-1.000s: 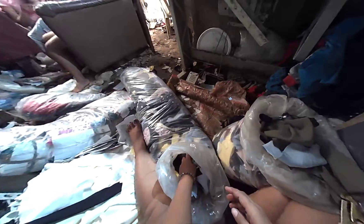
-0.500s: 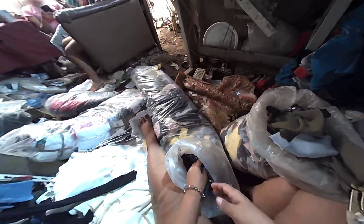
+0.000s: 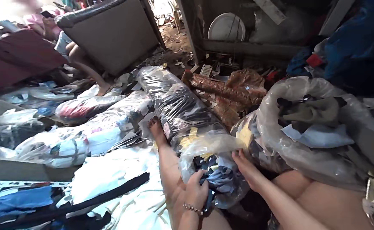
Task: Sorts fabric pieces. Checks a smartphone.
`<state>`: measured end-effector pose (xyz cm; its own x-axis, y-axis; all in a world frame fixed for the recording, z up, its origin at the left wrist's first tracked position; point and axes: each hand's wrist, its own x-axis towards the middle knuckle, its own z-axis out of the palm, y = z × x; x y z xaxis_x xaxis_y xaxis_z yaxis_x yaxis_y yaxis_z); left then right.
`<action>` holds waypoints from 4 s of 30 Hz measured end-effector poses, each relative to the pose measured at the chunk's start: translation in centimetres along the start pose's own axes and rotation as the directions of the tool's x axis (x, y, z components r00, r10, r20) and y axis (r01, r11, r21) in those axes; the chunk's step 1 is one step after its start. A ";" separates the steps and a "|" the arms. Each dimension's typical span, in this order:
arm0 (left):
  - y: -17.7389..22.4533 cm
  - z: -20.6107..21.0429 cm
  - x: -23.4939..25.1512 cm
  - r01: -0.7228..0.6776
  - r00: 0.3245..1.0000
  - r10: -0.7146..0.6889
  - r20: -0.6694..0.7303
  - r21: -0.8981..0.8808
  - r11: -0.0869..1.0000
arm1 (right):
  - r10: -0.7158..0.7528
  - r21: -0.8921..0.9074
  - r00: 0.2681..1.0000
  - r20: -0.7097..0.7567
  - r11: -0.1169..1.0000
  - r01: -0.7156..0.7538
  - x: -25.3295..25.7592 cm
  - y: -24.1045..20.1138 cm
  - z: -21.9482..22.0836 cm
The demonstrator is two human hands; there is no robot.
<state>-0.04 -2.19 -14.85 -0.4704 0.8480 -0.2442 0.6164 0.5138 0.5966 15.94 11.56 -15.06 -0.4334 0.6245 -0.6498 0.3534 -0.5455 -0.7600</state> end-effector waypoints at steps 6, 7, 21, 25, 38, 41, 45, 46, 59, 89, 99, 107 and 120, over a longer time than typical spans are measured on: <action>1.0 -0.2 -2.2 -0.045 0.986 0.032 -0.166 -0.075 0.996 | -0.263 -0.384 0.964 0.030 0.888 0.254 -1.0 1.0 0.1; 0.9 0.0 -2.2 -0.048 0.984 0.030 -0.178 -0.094 0.994 | -0.330 -0.406 0.941 0.078 0.851 0.332 -1.3 1.1 0.3; 2.5 -3.7 2.3 0.152 0.942 -0.215 0.258 0.243 0.958 | -0.260 -0.448 0.965 -0.039 0.868 0.215 -1.0 -1.1 -1.1; 5.1 -5.1 -0.6 0.076 0.984 -0.109 0.139 0.229 0.970 | -0.547 -0.544 0.837 0.000 0.702 0.459 -3.4 -1.2 0.1; 5.7 -0.4 2.8 -0.297 0.925 0.363 0.115 -0.379 0.877 | -0.780 0.163 0.625 -0.030 0.613 0.773 -8.5 -4.4 -2.8; 6.2 0.3 4.2 -0.287 0.904 0.384 0.187 -0.401 0.870 | -0.759 0.362 0.642 -0.108 0.572 0.736 -9.5 -6.6 -4.8; 7.8 -0.3 4.7 -0.314 0.886 0.449 0.114 -0.567 0.762 | -0.723 0.385 0.644 -0.251 0.536 0.752 -11.6 -9.5 -6.6; 8.3 -0.8 4.6 -0.339 0.873 0.483 0.067 -0.628 0.700 | -0.716 0.396 0.637 -0.285 0.518 0.759 -12.1 -10.2 -7.0; 11.2 -9.8 3.6 -0.465 0.811 0.534 -0.237 -0.816 0.344 | -0.750 0.254 0.611 -0.252 0.558 0.790 -16.7 -19.9 -7.5; 21.4 -8.2 2.6 -0.302 0.897 0.393 -0.203 -0.930 0.208 | -0.929 -0.355 0.320 0.186 0.240 0.903 -13.1 -17.8 -10.2; 21.3 -8.3 3.6 -0.518 0.850 0.395 -0.350 -0.695 0.499 | -0.977 -0.215 -0.074 0.202 -0.118 0.969 -14.6 -15.8 -10.2; 23.2 -8.2 1.1 -0.265 0.926 0.326 -0.189 -0.942 0.204 | -0.969 -0.332 -0.011 0.249 -0.096 0.939 -14.1 -16.9 -8.8; 22.5 -8.5 0.2 -0.117 0.900 0.432 -0.054 -0.986 0.119 | -0.952 -0.543 0.110 0.287 -0.067 0.837 -14.1 -18.5 -9.5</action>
<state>8.37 8.43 4.97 -0.1912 0.9783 0.0796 -0.4946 -0.1661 0.8531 23.36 18.16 8.02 -0.6219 0.4277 0.6559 0.0639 0.8626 -0.5018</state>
